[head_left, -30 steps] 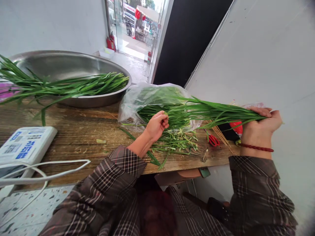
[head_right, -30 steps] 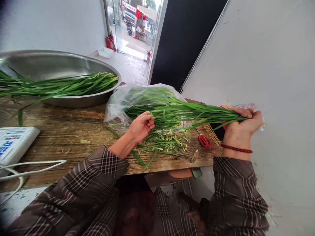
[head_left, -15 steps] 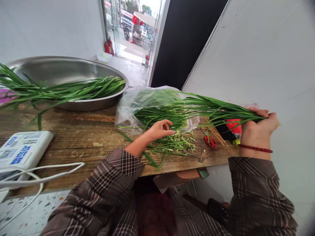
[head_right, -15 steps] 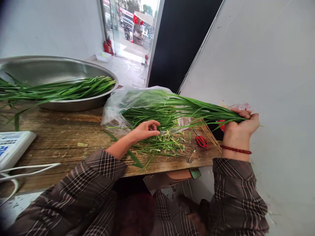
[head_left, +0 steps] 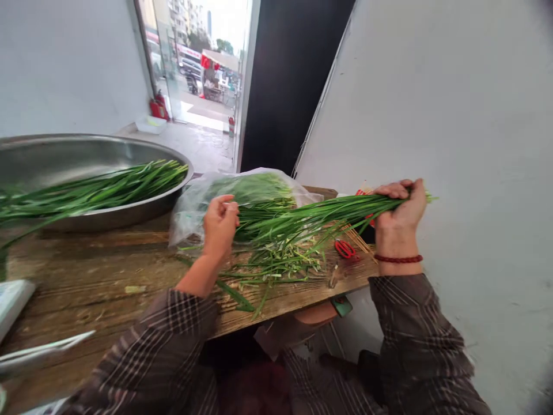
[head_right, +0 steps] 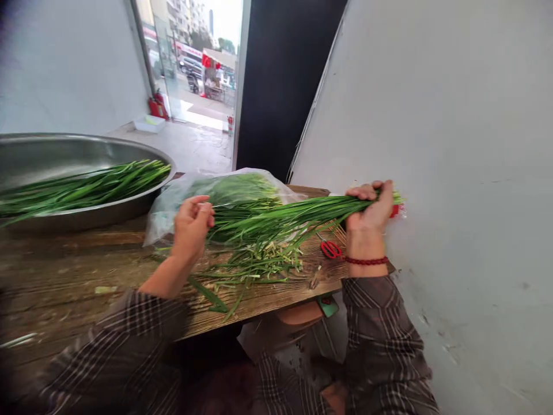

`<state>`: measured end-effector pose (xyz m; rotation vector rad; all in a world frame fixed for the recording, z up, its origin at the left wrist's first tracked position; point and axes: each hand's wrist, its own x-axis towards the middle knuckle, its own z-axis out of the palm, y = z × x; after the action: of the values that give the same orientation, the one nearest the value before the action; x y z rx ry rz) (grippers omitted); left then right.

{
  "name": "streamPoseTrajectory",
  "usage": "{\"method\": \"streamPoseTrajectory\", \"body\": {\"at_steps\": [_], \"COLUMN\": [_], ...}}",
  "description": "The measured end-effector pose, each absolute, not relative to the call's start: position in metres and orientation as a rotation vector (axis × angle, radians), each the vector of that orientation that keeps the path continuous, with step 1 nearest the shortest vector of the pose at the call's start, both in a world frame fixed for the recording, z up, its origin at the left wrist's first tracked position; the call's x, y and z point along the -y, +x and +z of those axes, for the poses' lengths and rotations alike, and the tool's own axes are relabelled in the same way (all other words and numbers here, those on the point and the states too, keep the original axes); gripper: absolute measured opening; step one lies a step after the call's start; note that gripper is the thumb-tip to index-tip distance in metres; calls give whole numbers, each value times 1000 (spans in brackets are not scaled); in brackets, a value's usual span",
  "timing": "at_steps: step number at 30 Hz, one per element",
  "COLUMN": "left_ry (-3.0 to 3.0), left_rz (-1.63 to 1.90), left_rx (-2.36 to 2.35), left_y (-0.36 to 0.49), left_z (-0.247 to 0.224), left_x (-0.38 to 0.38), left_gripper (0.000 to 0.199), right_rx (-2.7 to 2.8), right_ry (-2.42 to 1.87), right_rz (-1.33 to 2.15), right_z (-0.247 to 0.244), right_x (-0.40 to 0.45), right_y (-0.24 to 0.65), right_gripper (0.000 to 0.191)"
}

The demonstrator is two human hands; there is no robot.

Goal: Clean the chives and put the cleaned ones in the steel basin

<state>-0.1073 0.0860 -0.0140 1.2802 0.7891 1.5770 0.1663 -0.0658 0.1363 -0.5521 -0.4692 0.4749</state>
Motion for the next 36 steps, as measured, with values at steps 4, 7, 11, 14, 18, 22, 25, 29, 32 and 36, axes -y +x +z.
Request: {"method": "streamPoseTrajectory", "body": {"at_steps": [4,7,11,14,18,22,25,29,32,36], "left_ry": [1390,1852,2211,2197,2084,1995,2139,2629,2845,2896], "left_rz": [1664,1400,1033,947,948,808,781,667,548,562], "left_rx": [-724,-598,-366,-365,-323,-316,-399,-772,-1108,-1408], "left_y": [-110,-94,-65,-56,-61,-71,-80,-98,-112,-129], "left_z": [33,65,80,74,65,59,56,62,77,101], "left_x": [-81,-59,-36,-31,-28,-23,-21,-23,-31,-53], "left_gripper": [23,35,74,106,107,87,80,82,83,84], "right_rx": [668,809,986,1072,1075,1057,1030,856,664,631], "right_ry": [-537,-584,-594,-539,-483,-477,-557,-685,-688,-999], "right_rz": [549,619,684,690,735,769,788,812,717,605], "right_z": [136,128,114,105,100,94,87,79,59,0], "right_x": [60,51,40,36,33,29,25,24,23,33], "right_y": [124,91,58,48,44,40,42,67,99,131], "right_gripper": [34,37,36,34,34,34,31,31,36,32]}}
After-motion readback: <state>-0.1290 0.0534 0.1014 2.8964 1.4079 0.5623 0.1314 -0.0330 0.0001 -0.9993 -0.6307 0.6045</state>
